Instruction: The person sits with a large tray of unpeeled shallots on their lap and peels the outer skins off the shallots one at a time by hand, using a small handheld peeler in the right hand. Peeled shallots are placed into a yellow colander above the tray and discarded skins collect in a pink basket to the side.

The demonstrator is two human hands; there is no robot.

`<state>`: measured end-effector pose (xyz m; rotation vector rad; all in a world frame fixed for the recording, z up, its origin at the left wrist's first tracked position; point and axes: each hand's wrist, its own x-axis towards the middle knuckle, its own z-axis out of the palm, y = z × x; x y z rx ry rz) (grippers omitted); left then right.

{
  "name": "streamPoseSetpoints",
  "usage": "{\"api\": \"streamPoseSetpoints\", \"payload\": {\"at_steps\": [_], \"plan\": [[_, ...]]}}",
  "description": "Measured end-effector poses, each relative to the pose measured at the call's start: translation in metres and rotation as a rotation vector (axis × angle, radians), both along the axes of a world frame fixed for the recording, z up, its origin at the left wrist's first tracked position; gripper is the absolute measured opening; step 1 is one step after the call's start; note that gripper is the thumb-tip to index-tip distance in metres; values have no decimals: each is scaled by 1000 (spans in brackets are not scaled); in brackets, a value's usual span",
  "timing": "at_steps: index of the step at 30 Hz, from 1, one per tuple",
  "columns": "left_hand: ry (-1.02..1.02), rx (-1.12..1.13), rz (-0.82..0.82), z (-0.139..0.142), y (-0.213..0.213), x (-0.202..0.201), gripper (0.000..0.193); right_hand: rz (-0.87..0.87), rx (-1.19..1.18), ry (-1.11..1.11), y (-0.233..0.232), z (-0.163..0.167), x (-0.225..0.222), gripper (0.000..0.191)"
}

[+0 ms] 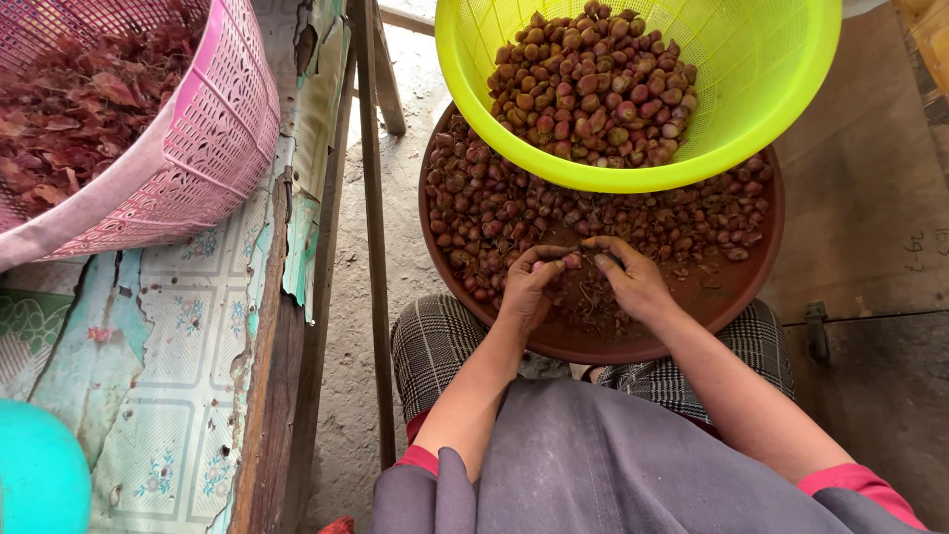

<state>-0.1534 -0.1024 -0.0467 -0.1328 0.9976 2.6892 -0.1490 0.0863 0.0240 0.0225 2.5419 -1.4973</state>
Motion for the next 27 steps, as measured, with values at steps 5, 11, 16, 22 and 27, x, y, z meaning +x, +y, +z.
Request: {"api": "streamPoseSetpoints", "payload": {"at_steps": [5,11,16,22,27], "plan": [[34,79,-5,-7,-2,-3,25,-115,-98,-157,0,13,1,37],[7,-63,-1,-11,-2,-4,30,183,-152,1,-1,-3,2,40],[16,-6,2,-7,-1,-4,29,103,-71,71,-1,-3,0,36],[-6,30,-37,-8,-2,-3,26,24,-124,150,-9,12,6,64],[-23,13,-92,-10,-2,-5,22,-30,-25,167,-11,11,1,52]]}}
